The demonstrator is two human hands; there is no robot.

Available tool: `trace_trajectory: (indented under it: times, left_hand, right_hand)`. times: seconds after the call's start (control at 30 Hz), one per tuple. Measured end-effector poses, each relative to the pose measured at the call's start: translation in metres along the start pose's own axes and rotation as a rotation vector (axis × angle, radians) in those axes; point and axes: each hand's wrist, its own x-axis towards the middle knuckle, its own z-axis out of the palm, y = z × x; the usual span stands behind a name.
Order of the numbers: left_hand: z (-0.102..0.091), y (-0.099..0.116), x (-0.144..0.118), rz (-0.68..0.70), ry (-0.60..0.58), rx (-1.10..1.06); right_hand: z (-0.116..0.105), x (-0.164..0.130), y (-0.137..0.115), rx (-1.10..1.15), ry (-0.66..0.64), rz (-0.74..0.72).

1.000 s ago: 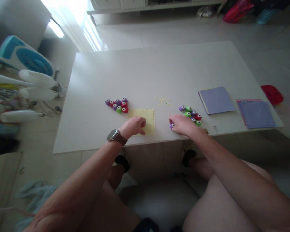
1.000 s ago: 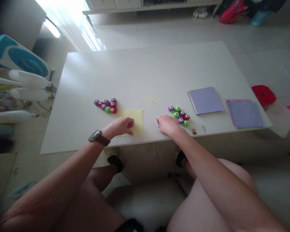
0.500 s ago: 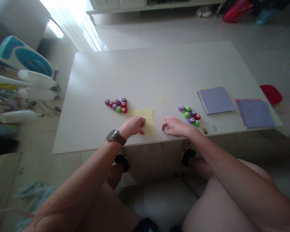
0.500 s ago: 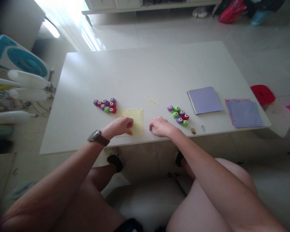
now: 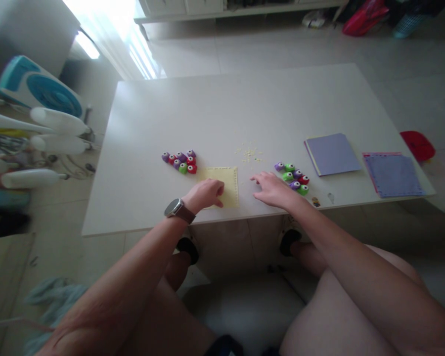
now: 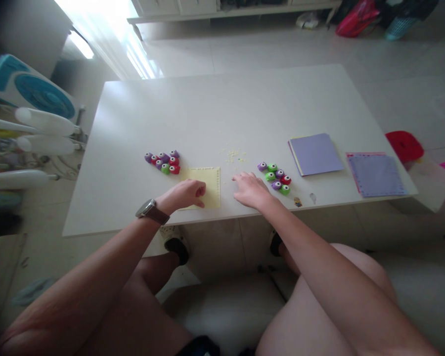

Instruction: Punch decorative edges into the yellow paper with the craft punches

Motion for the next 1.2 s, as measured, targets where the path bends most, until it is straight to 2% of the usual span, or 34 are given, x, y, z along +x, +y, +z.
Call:
trace_trajectory:
  times: [0.27,0.47,0.6,0.73,1.0,1.1,1.2]
  left_hand:
    - [-0.001,0.001,0.0,-0.003,-0.009,0.002]
    - [-0.001,0.001,0.0,0.001,-0.005,-0.002]
    - [0.001,0.001,-0.001,0.001,0.0,-0.002]
    - [0.003,0.0,-0.001,0.004,0.007,0.001]
    - [0.002,0.005,-0.004,0.009,-0.023,0.018]
    - [0.004,0.007,-0.005,0.006,-0.028,0.034]
    - [0.006,0.006,-0.004,0.001,-0.032,0.033]
  right_hand:
    - [0.01,0.002,-0.009,0.021,-0.036,-0.082]
    - [0.015,0.01,-0.013,0.096,-0.057,0.002]
    - [0.017,0.014,-0.013,0.121,0.031,0.079]
    - [0.018,0.016,-0.012,0.152,0.079,0.079]
    - [0.023,0.03,-0.011,0.505,0.087,0.016]
    - [0.02,0.035,-0.012,0.589,0.073,0.076]
    - [0.017,0.038,-0.013,0.59,0.182,0.158]
